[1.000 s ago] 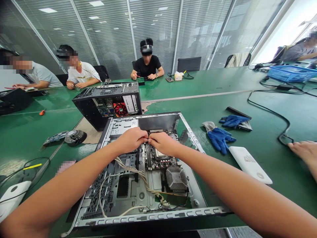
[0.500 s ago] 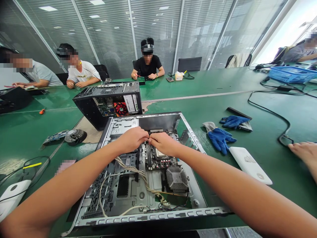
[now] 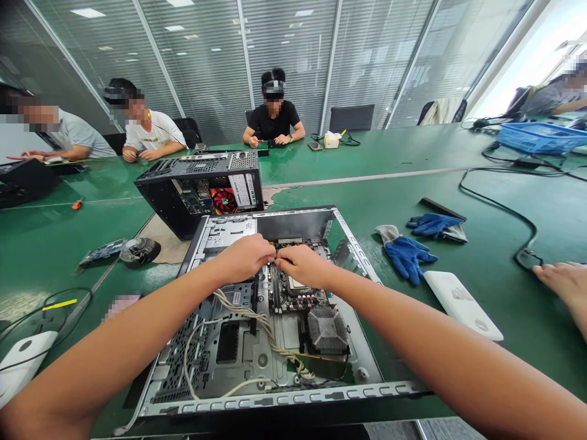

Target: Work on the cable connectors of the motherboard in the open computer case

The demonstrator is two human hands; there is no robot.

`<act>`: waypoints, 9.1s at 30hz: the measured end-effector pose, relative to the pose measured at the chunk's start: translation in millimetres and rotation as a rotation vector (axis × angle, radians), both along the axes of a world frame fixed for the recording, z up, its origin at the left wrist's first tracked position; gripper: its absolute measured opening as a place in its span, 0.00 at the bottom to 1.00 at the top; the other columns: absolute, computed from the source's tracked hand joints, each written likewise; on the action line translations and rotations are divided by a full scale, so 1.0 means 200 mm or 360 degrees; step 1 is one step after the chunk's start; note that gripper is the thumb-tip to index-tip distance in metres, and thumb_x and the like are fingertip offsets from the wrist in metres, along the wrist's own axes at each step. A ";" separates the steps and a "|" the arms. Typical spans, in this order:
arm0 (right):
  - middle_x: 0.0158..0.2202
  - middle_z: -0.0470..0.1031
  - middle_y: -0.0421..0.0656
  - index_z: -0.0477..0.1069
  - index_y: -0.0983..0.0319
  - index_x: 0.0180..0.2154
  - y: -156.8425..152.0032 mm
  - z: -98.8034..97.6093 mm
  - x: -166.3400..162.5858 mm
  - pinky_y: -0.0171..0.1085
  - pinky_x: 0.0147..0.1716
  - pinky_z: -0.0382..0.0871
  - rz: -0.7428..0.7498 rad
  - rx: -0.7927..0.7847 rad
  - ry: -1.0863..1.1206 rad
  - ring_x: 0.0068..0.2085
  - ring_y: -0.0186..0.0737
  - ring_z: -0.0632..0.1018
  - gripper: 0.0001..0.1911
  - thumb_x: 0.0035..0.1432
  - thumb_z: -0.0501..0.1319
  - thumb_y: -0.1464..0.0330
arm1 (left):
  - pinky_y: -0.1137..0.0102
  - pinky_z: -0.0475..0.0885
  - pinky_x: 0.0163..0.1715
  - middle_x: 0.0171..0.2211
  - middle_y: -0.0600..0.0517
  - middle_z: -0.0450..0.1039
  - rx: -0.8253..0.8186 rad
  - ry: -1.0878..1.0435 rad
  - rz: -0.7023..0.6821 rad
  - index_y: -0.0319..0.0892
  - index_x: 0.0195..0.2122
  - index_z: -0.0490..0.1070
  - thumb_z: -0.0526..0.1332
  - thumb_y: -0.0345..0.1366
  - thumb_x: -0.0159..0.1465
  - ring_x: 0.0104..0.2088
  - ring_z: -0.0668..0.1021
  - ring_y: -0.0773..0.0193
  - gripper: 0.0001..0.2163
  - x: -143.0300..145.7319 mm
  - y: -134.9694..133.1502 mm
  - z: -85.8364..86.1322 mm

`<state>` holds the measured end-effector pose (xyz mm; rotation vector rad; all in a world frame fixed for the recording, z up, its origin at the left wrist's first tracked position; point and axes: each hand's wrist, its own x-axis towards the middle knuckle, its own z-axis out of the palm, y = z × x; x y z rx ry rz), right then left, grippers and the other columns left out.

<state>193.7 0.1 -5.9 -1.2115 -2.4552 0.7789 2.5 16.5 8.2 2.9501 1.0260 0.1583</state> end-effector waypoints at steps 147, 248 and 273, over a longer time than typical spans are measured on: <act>0.21 0.66 0.38 0.66 0.62 0.27 -0.01 0.03 0.00 0.33 0.22 0.56 -0.0244 -0.0538 0.0512 0.22 0.31 0.64 0.08 0.56 0.55 0.66 | 0.73 0.61 0.27 0.24 0.56 0.72 -0.0604 -0.0667 0.0260 0.40 0.29 0.73 0.62 0.34 0.59 0.25 0.70 0.70 0.04 0.00 -0.02 0.03; 0.22 0.70 0.38 0.67 0.63 0.26 -0.02 0.02 0.04 0.32 0.17 0.42 -0.0069 -0.1408 0.0708 0.17 0.24 0.56 0.09 0.53 0.62 0.65 | 0.73 0.60 0.28 0.26 0.55 0.75 -0.0593 -0.0400 -0.0025 0.42 0.32 0.77 0.64 0.39 0.59 0.27 0.72 0.70 0.06 -0.01 -0.02 0.03; 0.22 0.67 0.37 0.66 0.63 0.28 -0.02 0.04 0.02 0.33 0.19 0.47 -0.0095 -0.1082 0.0481 0.20 0.28 0.58 0.10 0.52 0.60 0.62 | 0.73 0.64 0.30 0.30 0.54 0.79 -0.0752 -0.0406 -0.0006 0.43 0.35 0.77 0.64 0.37 0.58 0.30 0.76 0.69 0.06 -0.01 -0.02 0.03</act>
